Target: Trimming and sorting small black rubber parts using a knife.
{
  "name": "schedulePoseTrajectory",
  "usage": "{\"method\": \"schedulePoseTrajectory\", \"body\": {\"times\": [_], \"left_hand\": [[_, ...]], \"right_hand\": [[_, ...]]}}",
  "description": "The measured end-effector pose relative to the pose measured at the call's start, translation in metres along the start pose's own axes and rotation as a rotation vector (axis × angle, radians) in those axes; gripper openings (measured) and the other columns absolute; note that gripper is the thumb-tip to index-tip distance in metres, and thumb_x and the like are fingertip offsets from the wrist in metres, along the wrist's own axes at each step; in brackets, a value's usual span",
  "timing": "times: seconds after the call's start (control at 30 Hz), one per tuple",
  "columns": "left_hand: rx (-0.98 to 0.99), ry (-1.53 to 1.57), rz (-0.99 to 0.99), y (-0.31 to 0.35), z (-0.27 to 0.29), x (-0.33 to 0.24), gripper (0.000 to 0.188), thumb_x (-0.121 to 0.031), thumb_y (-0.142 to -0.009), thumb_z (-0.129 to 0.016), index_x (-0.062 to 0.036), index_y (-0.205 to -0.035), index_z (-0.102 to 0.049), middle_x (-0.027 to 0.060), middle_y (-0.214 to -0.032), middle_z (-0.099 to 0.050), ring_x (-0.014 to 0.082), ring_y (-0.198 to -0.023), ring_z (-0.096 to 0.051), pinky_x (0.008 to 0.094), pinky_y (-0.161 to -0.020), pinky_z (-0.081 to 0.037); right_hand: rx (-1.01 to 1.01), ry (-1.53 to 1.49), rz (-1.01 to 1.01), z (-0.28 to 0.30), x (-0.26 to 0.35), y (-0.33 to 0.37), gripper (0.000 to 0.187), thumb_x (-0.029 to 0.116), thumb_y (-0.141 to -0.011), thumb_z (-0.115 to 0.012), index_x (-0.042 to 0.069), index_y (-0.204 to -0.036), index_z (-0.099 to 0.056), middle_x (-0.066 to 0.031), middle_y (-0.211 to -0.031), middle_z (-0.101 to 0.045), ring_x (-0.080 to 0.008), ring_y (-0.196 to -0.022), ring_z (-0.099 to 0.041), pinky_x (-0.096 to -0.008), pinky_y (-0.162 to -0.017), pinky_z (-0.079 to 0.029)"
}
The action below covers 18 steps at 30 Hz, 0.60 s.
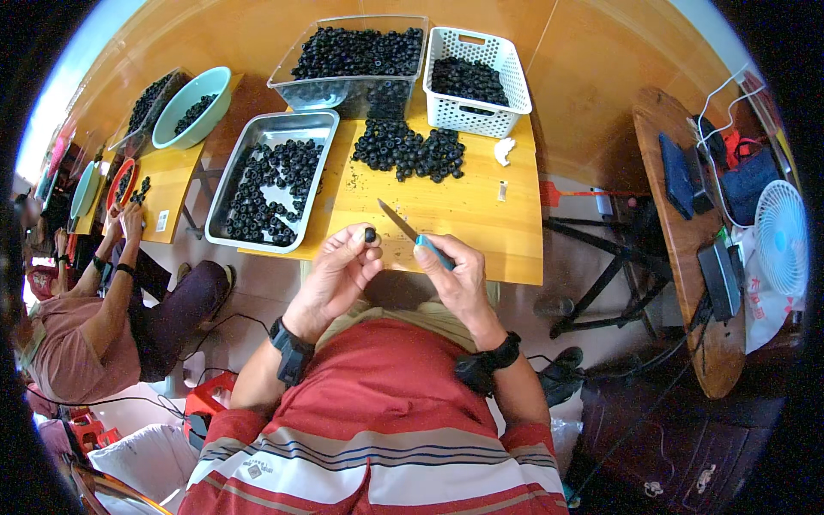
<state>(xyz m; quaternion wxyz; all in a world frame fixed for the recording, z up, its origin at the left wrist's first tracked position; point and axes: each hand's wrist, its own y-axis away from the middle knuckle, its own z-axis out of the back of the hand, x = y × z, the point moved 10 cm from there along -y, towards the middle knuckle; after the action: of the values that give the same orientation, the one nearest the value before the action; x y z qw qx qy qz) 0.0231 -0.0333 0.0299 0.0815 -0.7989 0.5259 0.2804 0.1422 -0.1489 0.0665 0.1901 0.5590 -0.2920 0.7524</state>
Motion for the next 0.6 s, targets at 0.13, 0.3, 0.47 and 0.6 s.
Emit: {"method": "schedulePoseTrajectory", "body": {"times": [0.13,0.3,0.47,0.6], "left_hand": [[-0.183,-0.423,-0.234,0.025,0.019,-0.056,0.014,-0.012,-0.095,-0.066,-0.0041,-0.106,-0.067,0.0041,-0.092,-0.068,0.0123,-0.078,-0.065,0.0273,-0.072,-0.058],[-0.527,-1.133,-0.566,0.055,0.064,-0.148,0.016,-0.009,-0.091,-0.069,0.0014,-0.104,-0.069,0.0006,-0.086,-0.067,0.0057,-0.076,-0.06,0.0215,-0.069,-0.049],[-0.647,-1.696,-0.729,0.058,0.036,-0.173,0.02,-0.008,-0.083,-0.073,-0.0012,-0.102,-0.07,0.0113,-0.091,-0.068,0.0229,-0.081,-0.066,0.0308,-0.068,-0.051],[-0.433,-1.701,-0.752,0.021,-0.005,-0.133,0.018,-0.013,-0.084,-0.073,-0.0025,-0.098,-0.07,0.0142,-0.094,-0.069,0.0295,-0.084,-0.067,0.0391,-0.073,-0.053]], "right_hand": [[-0.02,-0.039,-0.033,0.007,-0.016,0.004,0.034,0.028,-0.094,-0.069,-0.005,-0.103,-0.07,-0.0012,-0.078,-0.064,-0.0058,-0.069,-0.051,-0.0232,-0.06,-0.041],[-0.11,-0.04,-0.1,0.025,-0.042,0.016,0.034,0.027,-0.095,-0.069,-0.006,-0.103,-0.07,0.0034,-0.074,-0.059,-0.0041,-0.068,-0.047,-0.0225,-0.059,-0.039],[-0.139,-0.043,-0.115,0.031,-0.051,0.02,0.034,0.026,-0.094,-0.069,-0.006,-0.103,-0.07,0.0047,-0.074,-0.057,-0.0034,-0.068,-0.046,-0.0221,-0.059,-0.038],[-0.178,-0.046,-0.189,0.042,-0.057,0.027,0.033,0.025,-0.095,-0.069,-0.007,-0.102,-0.07,0.0057,-0.073,-0.056,-0.003,-0.066,-0.045,-0.0213,-0.057,-0.037]]}}
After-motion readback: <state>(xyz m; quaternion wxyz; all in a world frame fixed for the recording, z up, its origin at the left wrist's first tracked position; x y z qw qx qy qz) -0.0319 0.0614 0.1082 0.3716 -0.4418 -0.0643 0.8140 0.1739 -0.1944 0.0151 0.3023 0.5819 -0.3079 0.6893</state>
